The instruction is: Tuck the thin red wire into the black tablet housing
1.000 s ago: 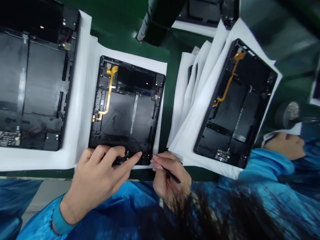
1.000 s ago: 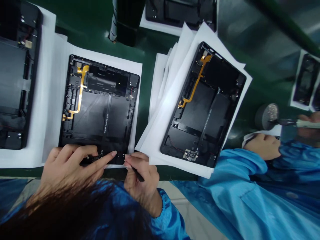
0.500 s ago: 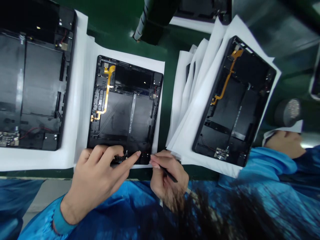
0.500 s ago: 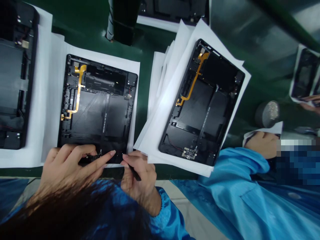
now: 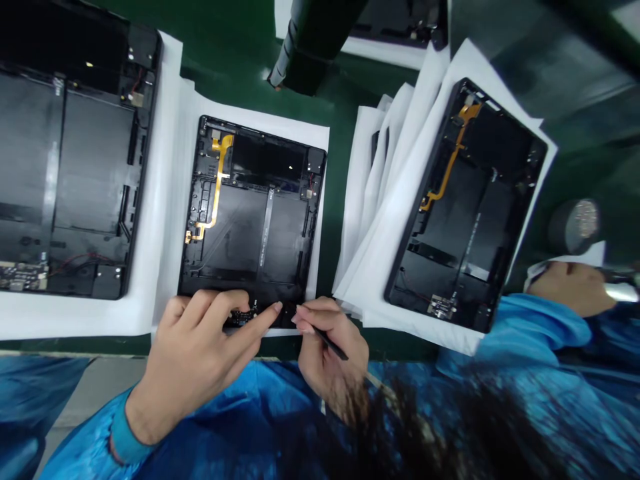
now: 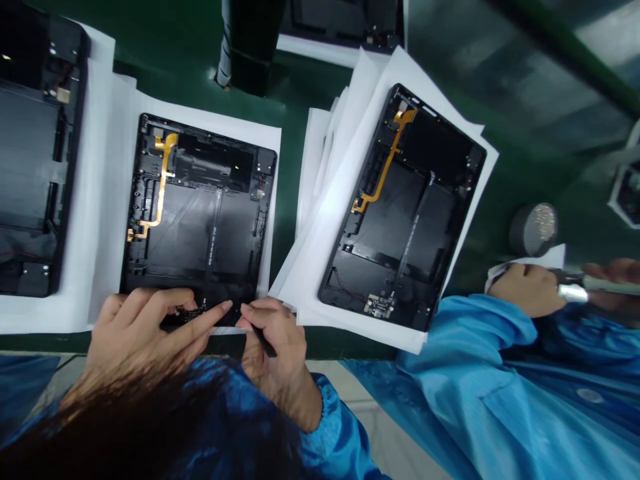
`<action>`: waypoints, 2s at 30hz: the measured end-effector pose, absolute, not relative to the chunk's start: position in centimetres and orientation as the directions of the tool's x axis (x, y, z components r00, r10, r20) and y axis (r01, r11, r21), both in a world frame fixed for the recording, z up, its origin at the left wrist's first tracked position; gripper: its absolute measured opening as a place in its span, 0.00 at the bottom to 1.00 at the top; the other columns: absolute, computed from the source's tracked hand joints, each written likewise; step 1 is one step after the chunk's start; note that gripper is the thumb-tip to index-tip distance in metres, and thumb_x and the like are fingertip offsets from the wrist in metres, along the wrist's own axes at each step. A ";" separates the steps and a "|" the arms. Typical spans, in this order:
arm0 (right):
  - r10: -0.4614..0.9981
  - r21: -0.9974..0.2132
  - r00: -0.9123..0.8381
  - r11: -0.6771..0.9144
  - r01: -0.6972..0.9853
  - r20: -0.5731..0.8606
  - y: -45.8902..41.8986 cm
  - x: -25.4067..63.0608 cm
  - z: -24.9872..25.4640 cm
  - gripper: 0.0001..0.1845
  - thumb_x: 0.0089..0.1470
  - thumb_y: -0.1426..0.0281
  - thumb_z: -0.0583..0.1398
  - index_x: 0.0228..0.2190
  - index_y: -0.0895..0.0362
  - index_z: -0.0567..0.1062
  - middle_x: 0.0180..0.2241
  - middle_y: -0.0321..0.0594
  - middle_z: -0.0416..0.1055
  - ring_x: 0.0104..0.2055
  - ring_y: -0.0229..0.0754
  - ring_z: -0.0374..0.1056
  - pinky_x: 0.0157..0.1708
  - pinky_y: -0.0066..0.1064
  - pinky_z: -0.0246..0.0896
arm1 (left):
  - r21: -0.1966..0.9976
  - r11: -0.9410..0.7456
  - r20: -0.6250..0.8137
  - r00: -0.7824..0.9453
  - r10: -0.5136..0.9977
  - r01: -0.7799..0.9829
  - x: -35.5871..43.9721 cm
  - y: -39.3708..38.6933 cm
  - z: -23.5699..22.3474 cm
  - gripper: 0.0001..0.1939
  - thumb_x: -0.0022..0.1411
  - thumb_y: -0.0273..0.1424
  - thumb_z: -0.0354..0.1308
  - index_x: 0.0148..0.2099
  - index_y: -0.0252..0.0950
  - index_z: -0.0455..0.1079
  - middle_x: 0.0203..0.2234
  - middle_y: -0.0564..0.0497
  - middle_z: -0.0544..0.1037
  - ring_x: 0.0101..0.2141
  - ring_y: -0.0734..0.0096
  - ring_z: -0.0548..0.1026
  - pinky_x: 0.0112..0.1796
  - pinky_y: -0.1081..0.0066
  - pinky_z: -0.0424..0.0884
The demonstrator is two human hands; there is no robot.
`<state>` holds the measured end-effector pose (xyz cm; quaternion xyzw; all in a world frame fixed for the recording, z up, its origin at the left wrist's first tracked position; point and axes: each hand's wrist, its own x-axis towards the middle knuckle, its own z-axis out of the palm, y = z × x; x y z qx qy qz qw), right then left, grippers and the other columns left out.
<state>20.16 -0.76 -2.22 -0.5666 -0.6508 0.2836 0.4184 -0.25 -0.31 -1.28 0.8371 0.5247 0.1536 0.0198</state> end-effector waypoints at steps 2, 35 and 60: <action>0.975 -0.849 -0.052 0.213 0.484 0.215 -0.8 20.4 -2.2 0.11 0.58 0.77 0.61 0.41 0.52 0.77 0.33 0.37 0.78 0.32 0.43 0.77 0.31 0.36 0.78 | 0.197 -0.444 0.213 0.404 0.890 0.874 -0.1 -0.3 -1.0 0.15 0.82 0.44 0.46 0.66 0.60 0.64 0.44 0.59 0.70 0.43 0.83 0.69 0.32 0.66 0.57; 0.975 -0.865 -0.129 0.219 0.452 0.179 -0.4 20.7 -2.3 0.11 0.59 0.77 0.61 0.41 0.51 0.76 0.32 0.35 0.77 0.31 0.42 0.76 0.29 0.34 0.76 | 0.078 -0.463 0.166 0.446 0.880 0.883 -0.7 -0.7 -1.7 0.17 0.82 0.45 0.42 0.67 0.57 0.60 0.49 0.60 0.70 0.41 0.85 0.71 0.35 0.67 0.61; 0.971 -0.840 -0.164 0.234 0.489 0.175 0.0 20.3 -1.9 0.10 0.59 0.76 0.61 0.41 0.51 0.76 0.33 0.36 0.76 0.30 0.41 0.75 0.28 0.33 0.76 | 0.173 -0.509 0.315 0.442 0.840 0.843 -0.8 -0.7 -1.4 0.14 0.80 0.41 0.49 0.50 0.42 0.74 0.48 0.59 0.72 0.49 0.79 0.72 0.39 0.66 0.69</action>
